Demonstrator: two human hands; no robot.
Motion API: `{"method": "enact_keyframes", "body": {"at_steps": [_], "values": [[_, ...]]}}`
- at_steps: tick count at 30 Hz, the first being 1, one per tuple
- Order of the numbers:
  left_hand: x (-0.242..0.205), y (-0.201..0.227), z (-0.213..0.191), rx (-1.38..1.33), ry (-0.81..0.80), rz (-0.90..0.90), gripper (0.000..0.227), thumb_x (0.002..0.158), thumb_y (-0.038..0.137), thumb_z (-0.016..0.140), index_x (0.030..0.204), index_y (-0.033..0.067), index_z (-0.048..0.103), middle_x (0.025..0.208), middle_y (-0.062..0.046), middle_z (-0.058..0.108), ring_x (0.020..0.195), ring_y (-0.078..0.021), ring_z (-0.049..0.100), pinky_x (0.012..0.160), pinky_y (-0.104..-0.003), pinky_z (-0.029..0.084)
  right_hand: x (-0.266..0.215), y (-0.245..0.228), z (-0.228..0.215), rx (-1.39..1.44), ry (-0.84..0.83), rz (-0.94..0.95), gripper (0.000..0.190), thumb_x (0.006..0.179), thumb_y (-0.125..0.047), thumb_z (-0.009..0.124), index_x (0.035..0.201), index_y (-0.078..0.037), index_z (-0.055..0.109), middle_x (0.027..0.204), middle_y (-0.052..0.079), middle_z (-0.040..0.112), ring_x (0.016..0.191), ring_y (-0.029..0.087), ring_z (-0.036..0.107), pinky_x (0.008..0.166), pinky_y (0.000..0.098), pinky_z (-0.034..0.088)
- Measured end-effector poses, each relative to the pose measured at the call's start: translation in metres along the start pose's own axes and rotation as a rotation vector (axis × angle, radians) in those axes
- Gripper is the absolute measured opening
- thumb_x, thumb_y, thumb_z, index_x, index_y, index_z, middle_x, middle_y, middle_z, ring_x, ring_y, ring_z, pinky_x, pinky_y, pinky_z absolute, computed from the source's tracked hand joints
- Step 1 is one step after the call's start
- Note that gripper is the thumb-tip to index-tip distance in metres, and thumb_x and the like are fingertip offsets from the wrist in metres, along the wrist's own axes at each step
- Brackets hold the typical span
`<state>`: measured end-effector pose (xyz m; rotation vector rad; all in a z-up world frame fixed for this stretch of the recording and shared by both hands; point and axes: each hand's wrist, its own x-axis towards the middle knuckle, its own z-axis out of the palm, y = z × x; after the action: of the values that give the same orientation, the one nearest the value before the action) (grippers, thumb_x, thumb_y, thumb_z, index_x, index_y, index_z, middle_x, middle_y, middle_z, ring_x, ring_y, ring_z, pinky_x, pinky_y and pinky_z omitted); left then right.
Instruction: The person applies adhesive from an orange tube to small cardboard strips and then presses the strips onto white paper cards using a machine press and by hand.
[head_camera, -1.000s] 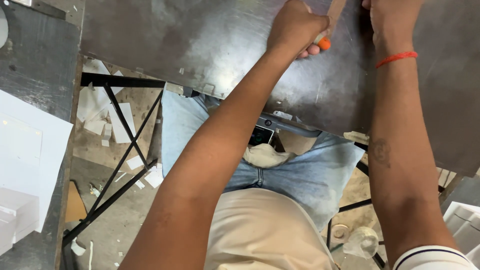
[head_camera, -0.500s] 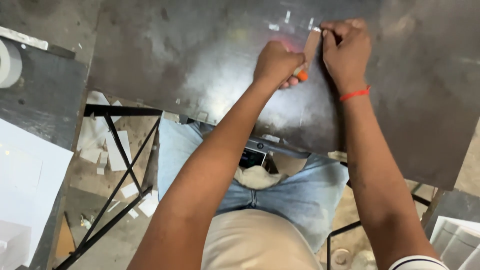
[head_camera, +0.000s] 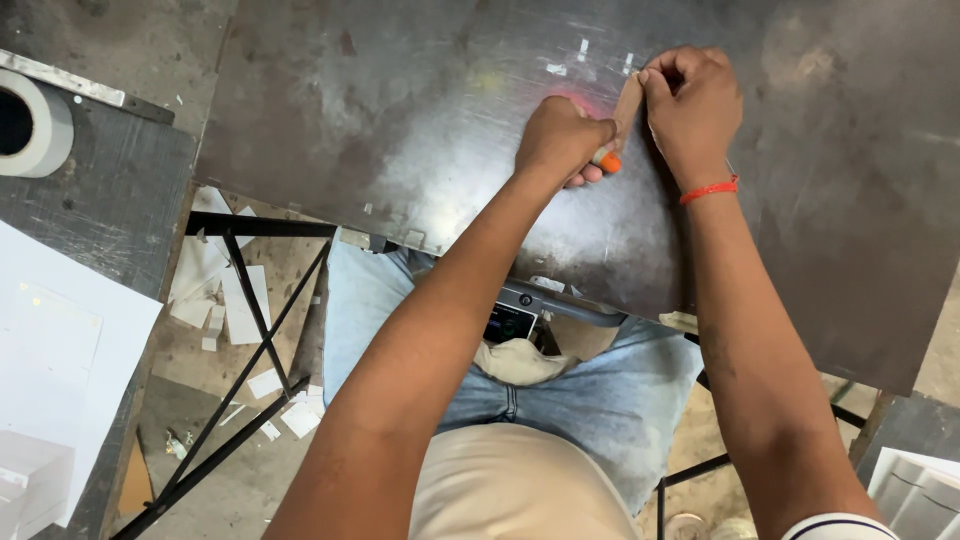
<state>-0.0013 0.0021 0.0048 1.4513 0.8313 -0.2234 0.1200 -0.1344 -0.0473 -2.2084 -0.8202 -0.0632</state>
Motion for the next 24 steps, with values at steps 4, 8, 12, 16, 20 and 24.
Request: {"method": "enact_keyframes", "body": {"at_steps": [4,8,12,16,20,24], "values": [[-0.001,0.000,0.000,-0.002,0.010,-0.012,0.021,0.083,0.017,0.065,0.079,-0.0018,0.072,0.069,-0.010,0.078,0.041,-0.0089,0.063,0.034,-0.025,0.045,-0.001,0.005,0.007,-0.110,0.029,-0.053,0.004,0.095,-0.013,0.079,0.094,-0.011,0.075,0.102,0.008,0.068,0.087,0.025,0.067,0.074,0.0399,0.052],[-0.003,0.002,-0.001,-0.009,0.015,-0.017,0.021,0.085,0.018,0.065,0.079,-0.0011,0.072,0.068,-0.010,0.078,0.041,-0.0090,0.063,0.034,-0.025,0.044,-0.005,0.011,0.010,-0.180,0.039,-0.110,0.004,0.097,-0.009,0.075,0.095,-0.010,0.072,0.106,0.009,0.066,0.092,0.029,0.065,0.076,0.0423,0.051],[0.000,0.000,-0.001,-0.014,0.015,-0.011,0.017,0.083,0.015,0.065,0.080,-0.0008,0.072,0.068,-0.010,0.078,0.041,-0.0091,0.063,0.034,-0.025,0.045,-0.006,0.024,0.009,-0.083,0.048,-0.118,0.004,0.100,-0.004,0.070,0.100,-0.009,0.070,0.109,0.010,0.066,0.098,0.029,0.065,0.083,0.0415,0.051],[0.005,-0.009,0.002,-0.061,-0.008,-0.009,0.018,0.082,0.016,0.067,0.080,-0.0004,0.073,0.067,-0.010,0.078,0.040,-0.0094,0.062,0.034,-0.024,0.044,-0.009,0.035,0.005,0.185,0.108,-0.062,0.002,0.105,-0.004,0.067,0.103,-0.004,0.069,0.102,0.008,0.068,0.090,0.021,0.063,0.080,0.0355,0.052],[0.014,0.006,0.006,-0.102,0.024,-0.042,0.013,0.083,0.010,0.069,0.078,-0.0019,0.071,0.064,-0.009,0.075,0.040,-0.0090,0.057,0.034,-0.025,0.038,-0.002,0.035,0.006,0.620,0.188,0.126,0.012,0.110,-0.011,0.066,0.102,-0.001,0.068,0.094,0.002,0.070,0.074,0.008,0.061,0.066,0.0245,0.053],[0.099,0.021,0.027,-0.274,-0.002,0.077,0.023,0.085,0.018,0.074,0.071,0.0008,0.070,0.053,-0.007,0.065,0.035,-0.0102,0.048,0.031,-0.027,0.035,-0.007,0.040,0.004,0.675,0.262,0.157,0.015,0.110,-0.013,0.067,0.101,-0.001,0.068,0.093,0.002,0.070,0.073,0.007,0.062,0.065,0.0233,0.055]]}}
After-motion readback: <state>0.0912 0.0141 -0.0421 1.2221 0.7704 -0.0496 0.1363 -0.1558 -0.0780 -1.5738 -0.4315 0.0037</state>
